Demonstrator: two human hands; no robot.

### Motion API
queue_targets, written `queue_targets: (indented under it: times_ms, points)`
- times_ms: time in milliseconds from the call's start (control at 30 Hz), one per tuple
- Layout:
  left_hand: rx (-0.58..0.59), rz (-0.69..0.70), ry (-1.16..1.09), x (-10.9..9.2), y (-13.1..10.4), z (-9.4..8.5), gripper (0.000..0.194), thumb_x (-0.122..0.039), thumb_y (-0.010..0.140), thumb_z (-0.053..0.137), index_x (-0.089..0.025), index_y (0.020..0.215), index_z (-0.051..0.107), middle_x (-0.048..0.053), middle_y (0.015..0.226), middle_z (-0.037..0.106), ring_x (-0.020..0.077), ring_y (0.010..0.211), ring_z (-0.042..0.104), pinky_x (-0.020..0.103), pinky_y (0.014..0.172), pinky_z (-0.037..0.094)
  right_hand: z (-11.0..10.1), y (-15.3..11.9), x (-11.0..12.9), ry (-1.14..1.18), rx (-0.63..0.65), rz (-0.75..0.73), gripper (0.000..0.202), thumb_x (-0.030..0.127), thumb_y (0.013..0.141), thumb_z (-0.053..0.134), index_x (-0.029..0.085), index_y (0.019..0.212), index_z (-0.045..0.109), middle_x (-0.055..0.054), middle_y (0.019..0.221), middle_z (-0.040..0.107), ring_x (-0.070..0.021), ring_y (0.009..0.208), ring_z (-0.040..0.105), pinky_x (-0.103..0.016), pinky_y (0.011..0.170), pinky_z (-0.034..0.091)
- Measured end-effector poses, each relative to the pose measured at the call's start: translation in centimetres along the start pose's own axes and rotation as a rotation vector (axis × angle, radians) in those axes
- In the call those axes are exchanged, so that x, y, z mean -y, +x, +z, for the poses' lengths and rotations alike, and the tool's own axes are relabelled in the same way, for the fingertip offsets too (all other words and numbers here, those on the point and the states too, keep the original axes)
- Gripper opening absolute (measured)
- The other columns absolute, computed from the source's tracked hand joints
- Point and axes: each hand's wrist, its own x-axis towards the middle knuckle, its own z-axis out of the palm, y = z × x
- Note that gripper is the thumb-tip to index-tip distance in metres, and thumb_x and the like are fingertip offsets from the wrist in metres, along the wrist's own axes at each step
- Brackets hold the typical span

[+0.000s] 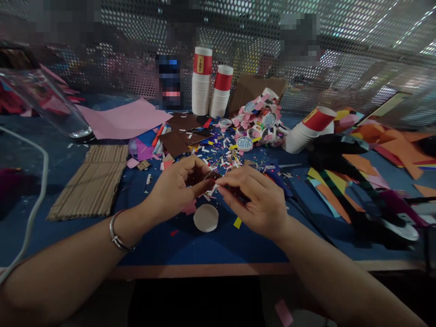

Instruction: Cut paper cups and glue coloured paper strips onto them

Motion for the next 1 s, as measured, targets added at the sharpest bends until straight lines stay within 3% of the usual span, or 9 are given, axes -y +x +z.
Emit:
queue_targets:
  times_ms: [267,467,867,1000]
  points:
    - [-0.037,-0.025,-0.210,0.08,-0.18,0.44,0.045,-0.027,0.071,0.095,-0.019,0.089,0.054,-0.006,0.073,0.065,0.0083,0.062,0.061,0.020,0.060,0.051,0.08,-0.25,0.19,-0.201,0.005,-0.210,0.014,0.006,0.098,0.066,0.013,0.109,0.071,-0.012,0.099,0.077,-0.0190,0.089,0.072,-0.033,0.079,0.063]
    - [-0.012,-0.042,-0.330,-0.07,-0.30,0.66,0.043,-0.020,0.070,0.094,-0.018,0.088,0.055,-0.005,0.078,0.068,0.0068,0.068,0.063,0.018,0.066,0.053,0.16,-0.39,0.17,-0.244,0.010,-0.237,0.014,0.006,0.097,0.068,0.011,0.109,0.072,-0.013,0.098,0.077,-0.0195,0.087,0.070,-0.034,0.077,0.062]
    - [-0.035,0.061,-0.061,0.18,-0.70,0.23,0.031,-0.022,0.078,0.088,-0.016,0.097,0.065,0.001,0.087,0.072,0.0124,0.075,0.068,0.023,0.068,0.053,-0.02,-0.26,-0.07,-0.201,-0.021,-0.205,0.014,0.003,0.095,0.068,0.009,0.107,0.073,-0.014,0.098,0.076,-0.0197,0.087,0.071,-0.034,0.076,0.062]
    - [-0.032,0.068,-0.072,0.12,-0.92,0.46,0.038,-0.021,0.080,0.086,-0.020,0.106,0.057,-0.001,0.082,0.073,0.0124,0.069,0.069,0.023,0.063,0.052,-0.03,-0.35,-0.14,-0.220,-0.023,-0.209,0.015,0.002,0.095,0.068,0.011,0.107,0.074,-0.013,0.097,0.076,-0.0186,0.086,0.070,-0.032,0.074,0.061]
